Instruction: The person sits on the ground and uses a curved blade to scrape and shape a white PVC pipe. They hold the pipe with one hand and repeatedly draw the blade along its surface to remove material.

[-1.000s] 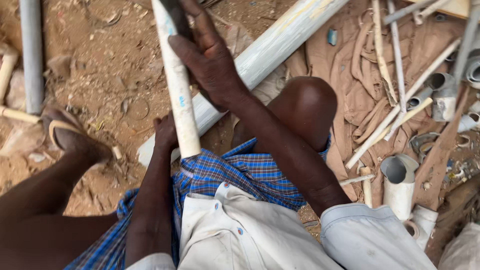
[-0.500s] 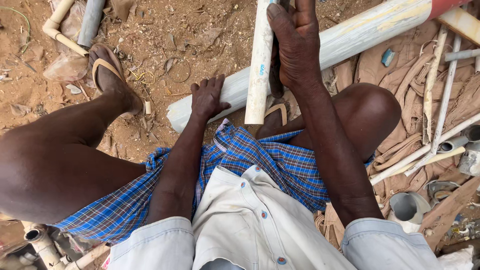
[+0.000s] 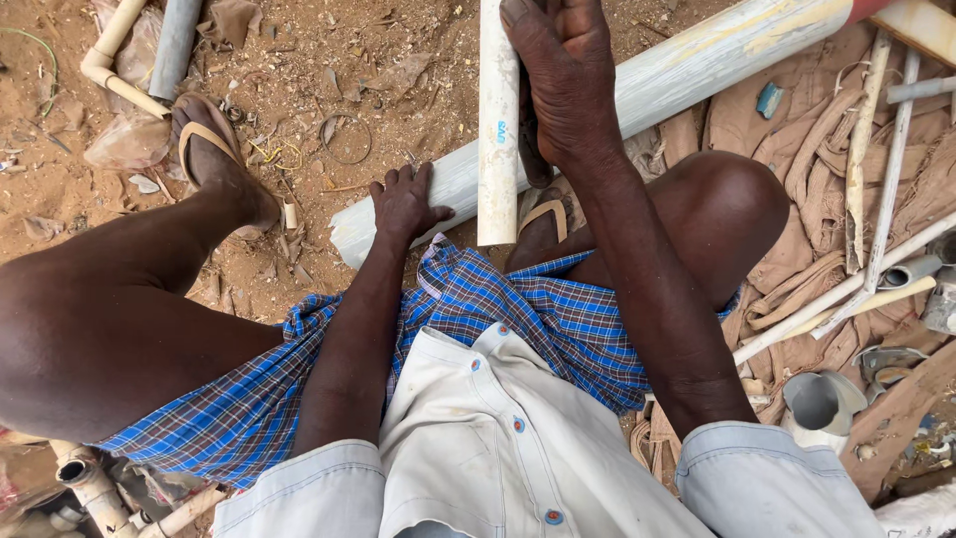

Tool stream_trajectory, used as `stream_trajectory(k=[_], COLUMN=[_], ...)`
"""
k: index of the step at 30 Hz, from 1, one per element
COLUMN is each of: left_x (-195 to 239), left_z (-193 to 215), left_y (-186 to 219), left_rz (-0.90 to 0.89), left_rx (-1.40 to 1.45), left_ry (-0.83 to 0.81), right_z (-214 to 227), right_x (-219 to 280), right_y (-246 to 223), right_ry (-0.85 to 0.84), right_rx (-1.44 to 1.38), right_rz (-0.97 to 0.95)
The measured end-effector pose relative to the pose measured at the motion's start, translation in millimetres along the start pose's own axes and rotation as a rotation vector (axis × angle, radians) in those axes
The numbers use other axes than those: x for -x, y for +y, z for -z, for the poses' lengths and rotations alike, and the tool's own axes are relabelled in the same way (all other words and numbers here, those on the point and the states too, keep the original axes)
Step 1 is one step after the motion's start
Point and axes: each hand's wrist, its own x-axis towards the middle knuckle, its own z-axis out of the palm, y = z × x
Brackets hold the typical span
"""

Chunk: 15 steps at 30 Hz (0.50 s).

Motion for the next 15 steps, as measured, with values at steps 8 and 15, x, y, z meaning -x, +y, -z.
stream_trajectory(k=[8,15], left_x=[-3.5,-18.8], left_z=[4.2,-43.8], left_y=[0.2,-25.8], left_rz=[0.019,-0.102], left_rx=[-0.038,-0.064], left_ry=[-0.049,-0.007], right_z=[-0.4,-14.6], right_x=[-0.9,-3.9], right_y=[-14.1,-5.3], right_ry=[-0.015,-0.041], right_rx=[0.036,0.07], right_rz=[0.0,-0.013])
